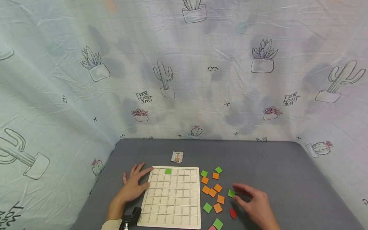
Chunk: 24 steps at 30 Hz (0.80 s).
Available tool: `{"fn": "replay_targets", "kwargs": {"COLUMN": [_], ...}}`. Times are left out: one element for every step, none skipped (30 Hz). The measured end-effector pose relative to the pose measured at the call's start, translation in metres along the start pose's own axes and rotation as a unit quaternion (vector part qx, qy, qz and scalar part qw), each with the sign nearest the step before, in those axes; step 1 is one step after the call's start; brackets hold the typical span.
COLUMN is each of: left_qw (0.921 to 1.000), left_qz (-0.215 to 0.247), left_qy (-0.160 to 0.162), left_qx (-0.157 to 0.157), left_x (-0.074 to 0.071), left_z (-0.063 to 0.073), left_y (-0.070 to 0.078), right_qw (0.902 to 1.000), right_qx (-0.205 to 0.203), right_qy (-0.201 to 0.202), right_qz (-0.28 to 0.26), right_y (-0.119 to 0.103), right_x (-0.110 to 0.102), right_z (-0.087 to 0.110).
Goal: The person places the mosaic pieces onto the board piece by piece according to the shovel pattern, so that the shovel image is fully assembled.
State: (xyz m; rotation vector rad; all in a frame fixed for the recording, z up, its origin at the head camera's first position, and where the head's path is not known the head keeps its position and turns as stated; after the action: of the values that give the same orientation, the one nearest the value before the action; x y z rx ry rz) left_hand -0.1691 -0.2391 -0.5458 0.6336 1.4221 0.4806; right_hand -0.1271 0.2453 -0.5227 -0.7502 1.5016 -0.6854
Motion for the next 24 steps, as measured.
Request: {"fn": "replay_targets", "kwargs": {"left_qw": [1.0, 1.0, 1.0, 1.0, 1.0, 1.0, 1.0, 1.0, 1.0, 1.0, 1.0, 1.0, 0.9999, 0.9999, 0.9998, 0.9996, 0.9994, 0.9994, 0.9992, 0.9993, 0.9993, 0.9995, 0.9998, 0.9999], "left_qz": [0.0, -0.001, -0.001, -0.001, -0.001, 0.0, 0.0, 0.0, -0.001, -0.001, -0.001, 0.0, 0.001, 0.001, 0.004, 0.007, 0.01, 0.012, 0.014, 0.015, 0.014, 0.012, 0.01, 0.008], "left_qy": [-0.001, -0.001, -0.001, -0.001, -0.001, 0.0, 0.0, 0.001, 0.003, 0.004, 0.006, 0.007, 0.011, 0.013, 0.017, 0.024, 0.027, 0.028, 0.03, 0.029, 0.028, 0.024, 0.016, 0.013], "left_qx": [-0.001, -0.001, -0.002, -0.002, -0.002, -0.002, -0.003, -0.003, -0.003, -0.003, -0.002, -0.001, 0.003, 0.004, 0.008, 0.015, 0.018, 0.019, 0.022, 0.021, 0.02, 0.016, 0.008, 0.005], "left_x": [0.0, 0.0, 0.0, 0.0, 0.0, -0.001, -0.001, -0.001, -0.001, -0.001, 0.0, 0.0, 0.0, 0.0, 0.0, 0.001, 0.001, 0.001, 0.001, 0.0, 0.0, 0.0, -0.002, -0.002], "left_z": [0.0, 0.0, 0.0, 0.0, 0.0, 0.0, 0.0, 0.0, 0.0, 0.0, 0.0, 0.0, 0.0, 0.0, 0.0, 0.0, 0.0, 0.0, 0.0, 0.001, 0.001, 0.001, 0.001, 0.001], "left_y": [0.0, 0.0, 0.0, 0.0, 0.0, 0.0, 0.0, 0.0, 0.0, 0.001, 0.001, 0.001, 0.001, 0.001, 0.001, -0.001, -0.001, -0.001, -0.001, 0.0, 0.0, 0.0, 0.002, 0.002], "right_qw": [1.0, 1.0, 1.0, 0.9999, 0.9999, 0.9998, 0.9998, 0.9997, 0.9997, 0.9997, 0.9998, 0.9998, 0.9997, 0.9997, 0.9997, 0.9996, 0.9995, 0.9995, 0.9994, 0.9994, 0.9994, 0.9994, 0.9994, 0.9994], "right_qx": [0.002, 0.003, 0.006, 0.009, 0.012, 0.015, 0.017, 0.018, 0.018, 0.019, 0.018, 0.017, 0.018, 0.018, 0.018, 0.018, 0.018, 0.016, 0.015, 0.012, 0.009, 0.008, 0.006, 0.006], "right_qy": [0.0, -0.001, -0.003, -0.005, -0.007, -0.01, -0.012, -0.014, -0.014, -0.012, -0.012, -0.012, -0.012, -0.01, -0.008, -0.006, -0.004, 0.0, 0.003, 0.007, 0.008, 0.009, 0.01, 0.011], "right_qz": [0.0, 0.001, 0.002, 0.003, 0.003, 0.004, 0.004, 0.005, 0.005, 0.003, 0.004, 0.005, 0.008, 0.011, 0.015, 0.02, 0.025, 0.028, 0.032, 0.033, 0.034, 0.033, 0.032, 0.032], "right_y": [0.0, 0.001, 0.001, 0.002, 0.003, 0.004, 0.005, 0.006, 0.007, 0.007, 0.008, 0.009, 0.01, 0.01, 0.011, 0.012, 0.013, 0.013, 0.013, 0.014, 0.014, 0.014, 0.013, 0.013], "right_x": [0.001, 0.002, 0.003, 0.003, 0.004, 0.004, 0.005, 0.006, 0.006, 0.007, 0.008, 0.008, 0.009, 0.009, 0.01, 0.01, 0.01, 0.01, 0.01, 0.011, 0.011, 0.011, 0.011, 0.011], "right_z": [-0.001, -0.001, -0.002, -0.003, -0.003, -0.004, -0.005, -0.005, -0.005, -0.005, -0.005, -0.005, -0.005, -0.005, -0.005, -0.005, -0.005, -0.005, -0.005, -0.005, -0.005, -0.005, -0.005, -0.005]}}
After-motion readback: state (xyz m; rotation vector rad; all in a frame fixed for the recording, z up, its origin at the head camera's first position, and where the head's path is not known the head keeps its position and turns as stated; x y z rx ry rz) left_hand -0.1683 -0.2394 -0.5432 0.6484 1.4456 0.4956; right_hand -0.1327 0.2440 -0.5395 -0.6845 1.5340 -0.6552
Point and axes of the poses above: each hand's wrist, its own z-axis away from the middle knuckle, its own x-axis out of the palm, y = z × x, the point moved 1 cm from there along -z, towards the middle knuckle, and after that the axes turned 6 degrees about -z, right-handed, at the moved point
